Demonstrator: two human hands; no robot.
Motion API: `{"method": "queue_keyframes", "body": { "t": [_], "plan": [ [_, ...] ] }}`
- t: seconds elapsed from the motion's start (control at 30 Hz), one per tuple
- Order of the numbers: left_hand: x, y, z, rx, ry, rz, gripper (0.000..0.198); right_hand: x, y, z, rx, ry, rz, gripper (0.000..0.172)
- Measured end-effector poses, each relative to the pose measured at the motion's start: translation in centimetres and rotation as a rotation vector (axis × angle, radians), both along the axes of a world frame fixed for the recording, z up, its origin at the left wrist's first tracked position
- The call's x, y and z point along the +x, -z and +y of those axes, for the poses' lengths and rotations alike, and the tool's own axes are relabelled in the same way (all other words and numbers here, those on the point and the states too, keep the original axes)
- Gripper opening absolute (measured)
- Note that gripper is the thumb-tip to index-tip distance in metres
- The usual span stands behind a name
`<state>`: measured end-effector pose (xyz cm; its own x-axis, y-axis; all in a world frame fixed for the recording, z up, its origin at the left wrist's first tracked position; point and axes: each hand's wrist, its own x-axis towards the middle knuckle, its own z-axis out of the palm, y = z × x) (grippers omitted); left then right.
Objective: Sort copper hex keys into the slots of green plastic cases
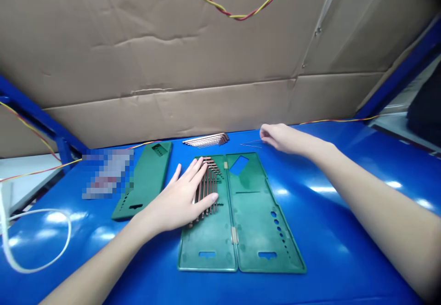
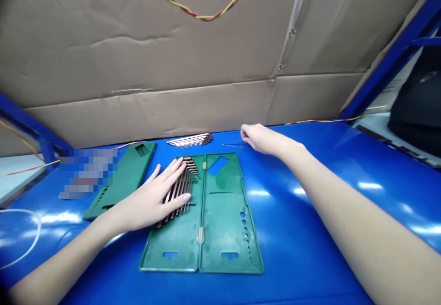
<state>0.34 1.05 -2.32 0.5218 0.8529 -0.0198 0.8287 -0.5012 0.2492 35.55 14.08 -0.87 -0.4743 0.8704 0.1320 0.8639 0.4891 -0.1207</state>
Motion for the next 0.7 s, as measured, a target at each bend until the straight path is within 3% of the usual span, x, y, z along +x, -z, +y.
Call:
{"method": "queue_keyframes", "body": {
  "t": [0.27,0.43,0.57,0.7],
  "plan": [
    [0.1,-0.1,0.0,-0.032,-0.016,0.041,0.085,-0.7,-0.7,-0.3,0.16,-0.105,0.119,0.031],
    [0.0,0.0,0.1,-0.018,-0.009,0.008,0.084,-1.7,-1.5,-1.2,0.236,-0.116,0.287,0.029],
    [-0.2,0.2,0.1,-0.021,0.0,-0.023,0.083,-3.8,-1.9,-2.5,0.136,-0.129,0.474,0.024],
    [-0.2,0.2,0.2,-0.024,0.001,-0.031,0.078,-6.6,-1.5,-4.1,-0.087,-0.266,0.563,0.02]
  ]
}}
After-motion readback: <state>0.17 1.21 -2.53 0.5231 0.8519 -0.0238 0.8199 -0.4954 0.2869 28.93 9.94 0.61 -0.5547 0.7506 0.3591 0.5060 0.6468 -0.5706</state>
